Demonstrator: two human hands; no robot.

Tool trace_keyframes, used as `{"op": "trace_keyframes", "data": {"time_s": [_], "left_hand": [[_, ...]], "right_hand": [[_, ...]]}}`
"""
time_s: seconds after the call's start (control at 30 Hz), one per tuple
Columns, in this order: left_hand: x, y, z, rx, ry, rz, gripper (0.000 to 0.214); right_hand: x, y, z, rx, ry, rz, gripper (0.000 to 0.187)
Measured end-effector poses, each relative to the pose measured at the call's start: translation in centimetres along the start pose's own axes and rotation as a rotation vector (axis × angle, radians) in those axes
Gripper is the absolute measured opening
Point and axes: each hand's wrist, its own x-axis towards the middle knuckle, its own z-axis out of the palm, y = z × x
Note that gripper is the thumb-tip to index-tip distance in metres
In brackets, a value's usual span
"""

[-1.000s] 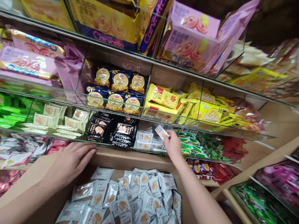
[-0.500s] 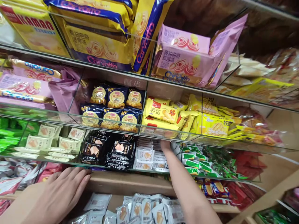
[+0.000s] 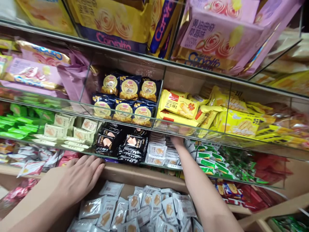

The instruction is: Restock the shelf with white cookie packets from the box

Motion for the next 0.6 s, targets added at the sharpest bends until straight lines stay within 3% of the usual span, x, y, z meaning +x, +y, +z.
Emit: {"op": "trace_keyframes", "data": {"time_s": [0.1,0.17,0.23,0.3,0.33,0.4,0.47,0.53,0.6], "left_hand": [[-0.6,-0.1,0.3,0.123,-0.113,0.052,0.035],[-1.0,-0.1,0.5,0.162,-0.139,0.053,0.032],[-1.3,0.1,0.8,0.182,-0.148,0.046,0.032],[-1.4,0.4,0.9,0.193,-0.145,0.035,0.033],[-1.5,0.5,1.0,0.196,-0.142,0.03,0.034],[-1.6,0.7,1.0,0.198,-0.139,0.024,0.034],[-1.7,0.9,1.0,0.203,-0.131,0.013,0.036],[-1.9,1.0,1.0,0.202,-0.12,-0.003,0.037],[-2.1,1.0,1.0,0.18,-0.122,-0.012,0.038]], "right_hand": [[-1.4,-0.9,-2.2,0.001,-0.04,-0.008,0.039],[-3.9,-1.3,-4.2,-0.01,-0.081,-0.032,0.034],[-8.1,-1.7,-6.3,-0.019,-0.094,-0.118,0.029],[-13.8,-2.1,-7.7,0.005,-0.005,-0.35,0.021],[-16.8,-2.4,-8.0,0.05,-0.05,-0.448,0.02],[-22.5,-2.8,-7.1,0.091,-0.323,-0.605,0.021],[-26.7,-3.0,-4.7,0.068,-0.621,-0.572,0.019],[-28.9,-3.1,-1.8,0.005,-0.796,-0.469,0.016],[-29.9,-2.9,0.7,-0.077,-0.873,-0.385,0.03]]}}
